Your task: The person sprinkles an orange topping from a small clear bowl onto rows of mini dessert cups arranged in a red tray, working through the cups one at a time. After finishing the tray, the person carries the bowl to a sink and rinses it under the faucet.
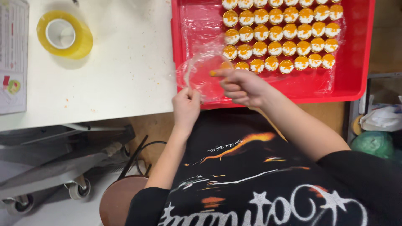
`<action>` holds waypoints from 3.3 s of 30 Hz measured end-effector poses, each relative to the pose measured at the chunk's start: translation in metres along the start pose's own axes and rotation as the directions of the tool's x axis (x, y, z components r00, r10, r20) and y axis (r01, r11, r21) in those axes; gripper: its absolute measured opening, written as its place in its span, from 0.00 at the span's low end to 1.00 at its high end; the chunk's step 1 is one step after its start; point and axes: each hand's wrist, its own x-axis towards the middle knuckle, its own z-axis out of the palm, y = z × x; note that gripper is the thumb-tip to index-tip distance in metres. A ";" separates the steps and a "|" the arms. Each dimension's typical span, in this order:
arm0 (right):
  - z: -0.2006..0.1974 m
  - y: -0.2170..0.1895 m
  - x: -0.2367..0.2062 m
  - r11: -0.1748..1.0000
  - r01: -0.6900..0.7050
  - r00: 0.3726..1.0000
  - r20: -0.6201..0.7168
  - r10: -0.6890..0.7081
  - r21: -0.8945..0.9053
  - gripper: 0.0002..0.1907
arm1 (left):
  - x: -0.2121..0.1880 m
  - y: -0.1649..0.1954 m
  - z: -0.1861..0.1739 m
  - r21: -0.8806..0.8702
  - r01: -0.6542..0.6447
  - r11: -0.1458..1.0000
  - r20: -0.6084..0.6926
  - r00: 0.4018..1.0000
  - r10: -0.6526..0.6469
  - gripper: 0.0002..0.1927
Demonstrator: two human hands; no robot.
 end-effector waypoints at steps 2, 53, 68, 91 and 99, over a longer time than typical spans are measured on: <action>-0.007 -0.006 -0.032 0.993 0.068 0.995 0.067 -0.075 0.101 0.21 | 0.007 0.001 -0.004 -0.046 -0.012 0.999 0.013 1.000 0.013 0.15; -0.347 -0.116 -0.121 0.312 -0.292 0.313 -0.398 -0.862 -0.904 0.06 | -0.040 0.043 0.060 -0.097 0.230 0.968 -0.104 0.965 -0.240 0.17; -0.334 -0.149 -0.128 0.107 -0.346 0.407 -0.252 -0.878 -0.932 0.11 | -0.025 0.026 0.070 0.102 0.165 0.981 -0.050 0.986 -0.160 0.14; -0.010 -0.045 0.007 -0.866 -0.010 0.946 0.275 -0.170 -0.501 0.15 | 0.042 0.015 0.051 -0.043 0.273 0.961 0.324 0.914 -0.245 0.16; 0.007 -0.031 0.014 0.451 -0.155 0.963 -0.236 -0.130 -0.879 0.38 | 0.018 0.009 0.054 -0.027 -0.032 0.999 0.093 0.995 0.034 0.17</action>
